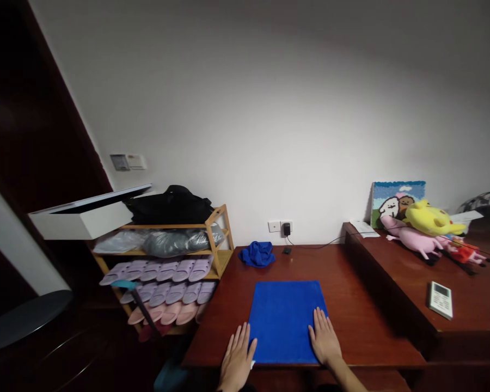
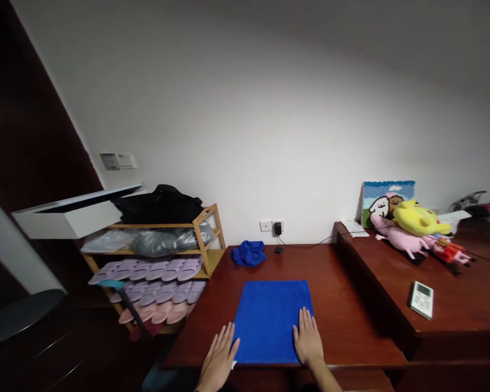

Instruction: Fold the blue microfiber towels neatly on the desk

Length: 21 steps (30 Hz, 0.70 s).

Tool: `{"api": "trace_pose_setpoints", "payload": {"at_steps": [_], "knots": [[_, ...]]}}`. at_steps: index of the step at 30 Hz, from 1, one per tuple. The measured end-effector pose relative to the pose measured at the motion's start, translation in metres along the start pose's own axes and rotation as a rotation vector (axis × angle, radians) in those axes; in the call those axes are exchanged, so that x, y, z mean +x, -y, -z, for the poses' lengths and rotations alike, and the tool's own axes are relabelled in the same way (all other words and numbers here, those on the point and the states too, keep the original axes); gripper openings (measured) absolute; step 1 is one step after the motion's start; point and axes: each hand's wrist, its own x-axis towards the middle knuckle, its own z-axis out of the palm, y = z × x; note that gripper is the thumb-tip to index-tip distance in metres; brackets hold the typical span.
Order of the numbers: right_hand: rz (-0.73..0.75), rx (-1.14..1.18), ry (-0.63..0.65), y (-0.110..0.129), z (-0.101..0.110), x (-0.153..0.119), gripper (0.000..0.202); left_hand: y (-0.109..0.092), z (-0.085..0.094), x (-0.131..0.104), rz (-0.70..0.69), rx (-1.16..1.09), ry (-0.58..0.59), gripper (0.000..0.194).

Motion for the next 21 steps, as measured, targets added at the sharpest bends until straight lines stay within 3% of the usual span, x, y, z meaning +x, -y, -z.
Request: {"api": "trace_pose_setpoints", "payload": {"at_steps": [5, 9, 12, 15, 18, 21], "knots": [[-0.048, -0.072, 0.007, 0.011, 0.006, 0.0, 0.072, 0.057, 0.016, 0.016, 0.084, 0.084, -0.017, 0.06], [-0.037, -0.058, -0.064, 0.052, 0.007, -0.001, 0.061, 0.092, 0.029, 0.039, 0.109, 0.122, -0.147, 0.057], [-0.011, 0.003, -0.063, 0.093, -0.002, -0.001, 0.056, 0.099, 0.026, 0.054, 0.127, 0.114, -0.24, 0.058], [-0.004, 0.03, -0.024, 0.119, -0.016, 0.003, 0.063, 0.101, 0.015, 0.059, 0.132, 0.071, -0.327, 0.057], [-0.016, 0.005, -0.022, 0.12, -0.028, 0.008, 0.068, 0.103, 0.009, 0.059, 0.124, 0.006, -0.363, 0.054], [-0.029, -0.033, -0.032, 0.104, -0.031, 0.018, 0.069, 0.105, 0.009, 0.058, 0.125, -0.02, -0.36, 0.053]]}}
